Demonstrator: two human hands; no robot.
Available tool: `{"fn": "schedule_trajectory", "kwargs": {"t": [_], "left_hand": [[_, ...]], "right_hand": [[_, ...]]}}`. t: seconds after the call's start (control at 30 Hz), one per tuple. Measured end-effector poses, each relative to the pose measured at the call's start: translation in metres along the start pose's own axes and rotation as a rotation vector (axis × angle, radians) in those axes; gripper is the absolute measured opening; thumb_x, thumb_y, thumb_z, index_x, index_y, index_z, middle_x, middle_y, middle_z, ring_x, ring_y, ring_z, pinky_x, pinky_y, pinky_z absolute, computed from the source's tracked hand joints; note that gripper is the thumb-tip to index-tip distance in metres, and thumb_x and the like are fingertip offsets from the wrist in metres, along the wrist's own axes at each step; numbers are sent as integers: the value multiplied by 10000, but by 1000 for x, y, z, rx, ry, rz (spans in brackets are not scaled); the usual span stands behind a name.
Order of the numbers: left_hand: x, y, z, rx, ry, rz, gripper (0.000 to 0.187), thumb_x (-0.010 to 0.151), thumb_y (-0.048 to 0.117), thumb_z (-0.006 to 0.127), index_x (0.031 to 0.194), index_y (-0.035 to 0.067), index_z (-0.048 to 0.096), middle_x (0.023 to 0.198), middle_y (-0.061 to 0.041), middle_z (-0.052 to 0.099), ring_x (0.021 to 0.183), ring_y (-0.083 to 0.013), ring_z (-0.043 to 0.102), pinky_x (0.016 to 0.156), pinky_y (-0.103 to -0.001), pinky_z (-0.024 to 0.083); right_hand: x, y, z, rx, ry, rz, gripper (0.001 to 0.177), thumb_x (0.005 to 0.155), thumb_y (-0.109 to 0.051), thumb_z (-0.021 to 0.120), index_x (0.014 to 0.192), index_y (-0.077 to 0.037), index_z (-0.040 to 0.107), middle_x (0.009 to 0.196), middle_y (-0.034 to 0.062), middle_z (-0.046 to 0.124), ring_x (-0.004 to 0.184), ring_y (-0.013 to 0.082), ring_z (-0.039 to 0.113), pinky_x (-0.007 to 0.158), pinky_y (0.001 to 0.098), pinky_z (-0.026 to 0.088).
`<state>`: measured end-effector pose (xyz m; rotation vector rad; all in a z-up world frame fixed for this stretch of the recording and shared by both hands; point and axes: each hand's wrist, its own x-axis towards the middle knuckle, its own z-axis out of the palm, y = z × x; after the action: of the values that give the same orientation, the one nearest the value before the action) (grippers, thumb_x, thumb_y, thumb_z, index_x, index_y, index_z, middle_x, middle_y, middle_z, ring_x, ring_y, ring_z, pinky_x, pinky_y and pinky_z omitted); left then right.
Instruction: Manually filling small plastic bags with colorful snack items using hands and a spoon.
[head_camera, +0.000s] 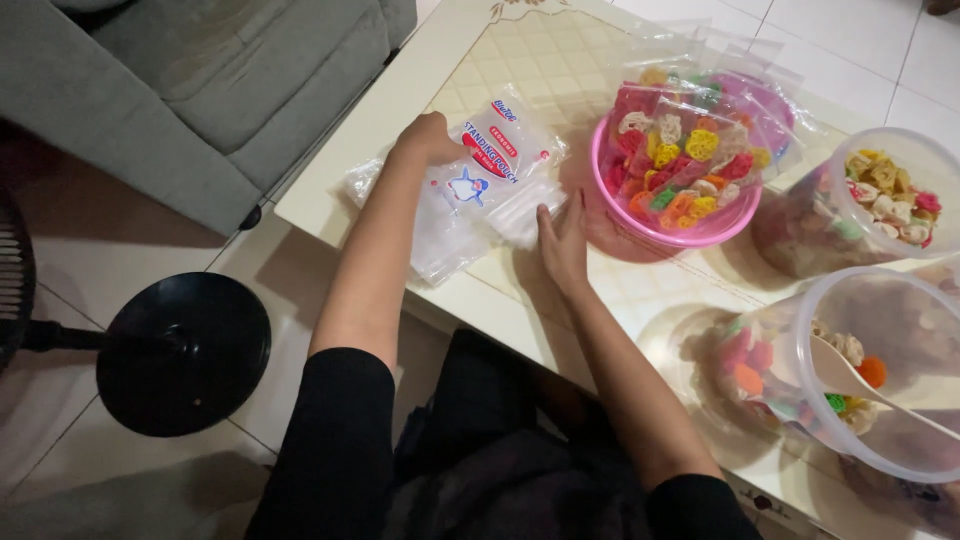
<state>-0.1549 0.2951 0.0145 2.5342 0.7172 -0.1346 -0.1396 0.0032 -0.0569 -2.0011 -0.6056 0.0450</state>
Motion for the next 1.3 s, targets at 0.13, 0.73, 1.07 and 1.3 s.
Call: {"fn": "schedule_trajectory", "kwargs": {"t": [0.13, 0.73, 1.07, 1.3], "left_hand": [[-4, 0, -4, -1, -10, 28, 797, 806, 553, 759, 1278, -76, 631, 1291, -288, 647, 1243, -421, 618, 1005, -526, 533], [28, -28, 22, -109, 82, 57, 536, 895, 299, 729, 1334, 3, 644, 1273, -267, 660, 1206, -421, 643, 977, -539, 554], [32, -28, 21, -110, 69, 46, 531, 902, 292, 742, 1331, -4, 641, 1274, -285, 656, 1209, -438, 636, 990, -561, 542], [31, -28, 22, -54, 65, 81, 515, 923, 284, 711, 1335, -17, 642, 1281, -298, 652, 1223, -455, 624, 1005, -570, 527]], "right_hand": [[14, 2, 6, -23, -70, 148, 690, 1042, -306, 588, 1586, 3, 296, 1579, 303, 387, 1467, 400, 393, 1213, 485, 352], [22, 1, -13, -734, -276, -626, 334, 1017, -238, 551, 1313, -306, 688, 1346, -134, 678, 1359, 151, 554, 1176, 553, 337], [23, 4, -33, -458, -270, -601, 154, 864, -221, 787, 1004, -283, 769, 1095, -110, 754, 1104, 167, 692, 949, 353, 508], [-16, -23, -69, -249, -197, -773, 135, 927, -20, 725, 1003, -108, 795, 1087, 63, 788, 1140, 321, 705, 1027, 415, 515]]}}
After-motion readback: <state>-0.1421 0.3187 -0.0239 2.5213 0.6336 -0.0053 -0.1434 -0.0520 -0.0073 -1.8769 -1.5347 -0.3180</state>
